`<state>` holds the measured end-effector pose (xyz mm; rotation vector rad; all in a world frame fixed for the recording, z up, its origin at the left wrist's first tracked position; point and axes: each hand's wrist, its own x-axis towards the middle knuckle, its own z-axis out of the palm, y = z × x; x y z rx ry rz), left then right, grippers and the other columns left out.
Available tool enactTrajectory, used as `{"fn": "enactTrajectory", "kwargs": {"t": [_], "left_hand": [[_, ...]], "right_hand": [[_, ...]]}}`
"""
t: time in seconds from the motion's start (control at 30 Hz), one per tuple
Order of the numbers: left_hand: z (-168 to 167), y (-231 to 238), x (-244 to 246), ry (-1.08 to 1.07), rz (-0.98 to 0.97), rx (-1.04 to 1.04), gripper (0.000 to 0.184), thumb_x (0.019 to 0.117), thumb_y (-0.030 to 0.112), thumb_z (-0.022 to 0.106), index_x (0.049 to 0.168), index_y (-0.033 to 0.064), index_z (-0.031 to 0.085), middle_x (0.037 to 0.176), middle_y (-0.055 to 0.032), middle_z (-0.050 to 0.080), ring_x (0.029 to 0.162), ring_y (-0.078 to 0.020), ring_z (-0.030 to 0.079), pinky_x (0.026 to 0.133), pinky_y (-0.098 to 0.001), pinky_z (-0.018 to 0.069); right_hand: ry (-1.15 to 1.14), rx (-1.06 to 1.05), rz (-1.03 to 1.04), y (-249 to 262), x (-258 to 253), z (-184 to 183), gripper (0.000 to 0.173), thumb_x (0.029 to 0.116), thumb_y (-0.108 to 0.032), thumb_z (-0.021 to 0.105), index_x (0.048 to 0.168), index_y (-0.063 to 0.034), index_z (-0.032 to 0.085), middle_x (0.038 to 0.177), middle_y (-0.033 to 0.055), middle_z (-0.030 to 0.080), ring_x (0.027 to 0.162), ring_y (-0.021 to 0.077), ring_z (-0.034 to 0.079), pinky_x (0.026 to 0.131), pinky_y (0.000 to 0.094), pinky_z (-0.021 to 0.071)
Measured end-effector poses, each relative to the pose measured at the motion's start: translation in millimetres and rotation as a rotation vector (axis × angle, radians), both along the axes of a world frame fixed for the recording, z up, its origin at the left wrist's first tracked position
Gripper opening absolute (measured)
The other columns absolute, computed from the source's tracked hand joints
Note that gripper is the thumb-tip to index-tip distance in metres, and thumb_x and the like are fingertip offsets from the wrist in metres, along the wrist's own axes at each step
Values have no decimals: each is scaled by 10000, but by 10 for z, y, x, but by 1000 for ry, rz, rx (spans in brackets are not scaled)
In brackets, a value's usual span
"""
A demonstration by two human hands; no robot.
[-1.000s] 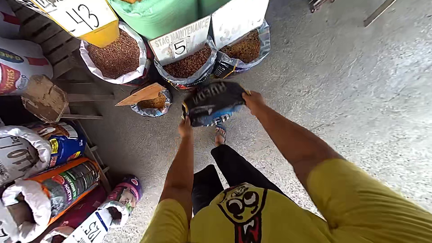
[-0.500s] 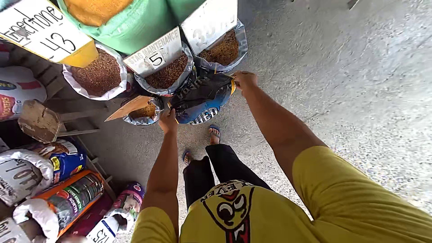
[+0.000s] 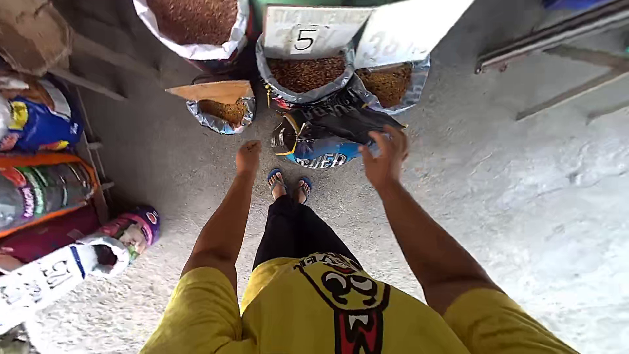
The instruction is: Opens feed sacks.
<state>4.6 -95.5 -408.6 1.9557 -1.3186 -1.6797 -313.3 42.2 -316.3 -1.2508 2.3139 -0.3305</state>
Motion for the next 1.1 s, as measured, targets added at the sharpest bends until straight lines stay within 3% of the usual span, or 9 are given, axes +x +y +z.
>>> {"fn": "enactTrajectory", "kwargs": {"t": [0.1,0.17,0.23,0.3,0.47,0.6,0.8,1.0,1.1], "left_hand": [[-89,270,70,35,1,75,289,1065,187,545,1246,4,676,1181,-180,707,1087,-266,687,987,-470,539],[-98,420,59,76,8,101,275,1067,177,552,1237,4,681,1166,-175,714,1050,-245,700,967,-453,552],[-67,524,37,119,11,114,262,1059,172,569,1229,12,688,1149,-159,719,1031,-222,698,955,-440,552],[-21,572,-11,124,-5,107,254,1058,183,575,1214,28,702,1123,-135,730,1014,-207,697,942,-437,549],[-23,583,-232,176,-34,-29,211,1028,164,619,1143,42,746,1099,-114,733,973,-179,698,921,-416,559],[-192,546,-546,188,-65,-344,211,980,106,669,1151,19,756,1141,-149,741,1073,-214,711,985,-392,563],[-344,459,-897,-19,-81,-575,264,944,152,733,1170,18,756,1105,-170,751,1047,-289,726,942,-447,578],[-421,450,-1004,23,-13,-586,129,959,96,700,1018,18,784,1043,-146,746,995,-195,718,905,-326,580],[-394,440,-1051,72,78,-354,172,1021,130,618,1041,4,733,978,-99,715,904,-124,673,854,-295,546]], "right_hand": [[84,-101,400,-381,460,-175,396,960,-296,714,1326,-144,697,1542,199,495,1483,480,341,1137,746,256],[100,-72,517,-658,633,-303,472,971,-283,707,1418,-156,627,1581,161,466,1510,450,319,1178,728,213],[65,25,500,-907,736,-419,584,983,-296,698,1511,-119,521,1580,154,471,1534,440,272,1201,728,143],[16,83,444,-1101,760,-544,494,1013,-299,658,1447,-80,574,1464,162,590,1502,407,355,1220,696,129],[-182,280,386,-1476,673,-759,381,1081,-274,527,1287,23,649,1236,264,677,1227,422,622,1101,629,407],[-342,328,398,-1618,598,-1013,407,1103,-279,474,1266,45,657,1225,286,667,1203,418,626,1051,617,443],[-578,351,298,-1636,525,-1297,326,1086,-253,522,1093,30,682,1033,188,663,942,252,608,864,484,470],[-661,337,293,-1607,463,-1398,308,1087,-266,516,1019,-9,671,974,116,633,903,179,575,842,424,451],[-635,266,274,-1574,467,-1373,272,1060,-260,569,1122,-18,676,1050,138,675,979,213,633,907,446,489]]}}
